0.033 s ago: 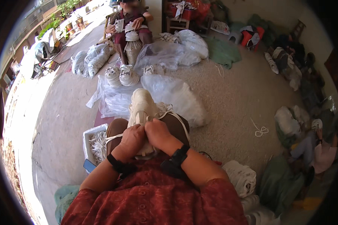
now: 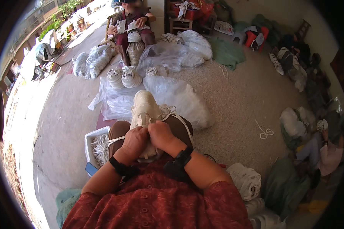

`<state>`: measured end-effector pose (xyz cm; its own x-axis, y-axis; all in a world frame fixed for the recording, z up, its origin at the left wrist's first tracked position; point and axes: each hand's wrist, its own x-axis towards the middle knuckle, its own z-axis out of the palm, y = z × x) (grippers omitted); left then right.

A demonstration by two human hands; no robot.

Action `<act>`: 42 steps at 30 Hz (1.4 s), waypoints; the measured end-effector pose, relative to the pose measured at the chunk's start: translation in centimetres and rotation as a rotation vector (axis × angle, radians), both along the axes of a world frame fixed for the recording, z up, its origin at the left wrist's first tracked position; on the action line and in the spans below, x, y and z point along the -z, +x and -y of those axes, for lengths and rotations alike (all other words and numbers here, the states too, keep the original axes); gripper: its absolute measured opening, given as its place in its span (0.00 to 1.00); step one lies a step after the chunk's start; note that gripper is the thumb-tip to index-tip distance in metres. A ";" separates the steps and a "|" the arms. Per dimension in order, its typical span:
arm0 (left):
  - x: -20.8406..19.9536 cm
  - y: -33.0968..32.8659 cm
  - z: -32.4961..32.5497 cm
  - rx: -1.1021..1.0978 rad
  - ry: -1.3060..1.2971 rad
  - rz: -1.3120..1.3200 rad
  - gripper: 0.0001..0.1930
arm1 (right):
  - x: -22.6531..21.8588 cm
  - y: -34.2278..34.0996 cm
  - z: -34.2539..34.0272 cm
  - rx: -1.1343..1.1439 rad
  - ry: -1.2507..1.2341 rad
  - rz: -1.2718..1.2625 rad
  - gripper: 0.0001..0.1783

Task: Insert and pull laces through the eyelets of a shoe upper.

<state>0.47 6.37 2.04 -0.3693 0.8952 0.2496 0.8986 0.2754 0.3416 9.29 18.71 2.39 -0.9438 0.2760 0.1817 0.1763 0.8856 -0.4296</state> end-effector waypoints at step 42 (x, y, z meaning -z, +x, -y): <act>-1.1 1.4 0.2 0.020 0.137 0.112 0.11 | -0.5 -0.1 -3.5 -0.296 -0.227 0.067 0.14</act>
<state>1.89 6.20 3.16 -0.3836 0.8633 0.3281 0.8579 0.2016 0.4726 9.17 22.22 2.90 -0.9965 0.0154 0.0821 -0.0387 0.7858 -0.6172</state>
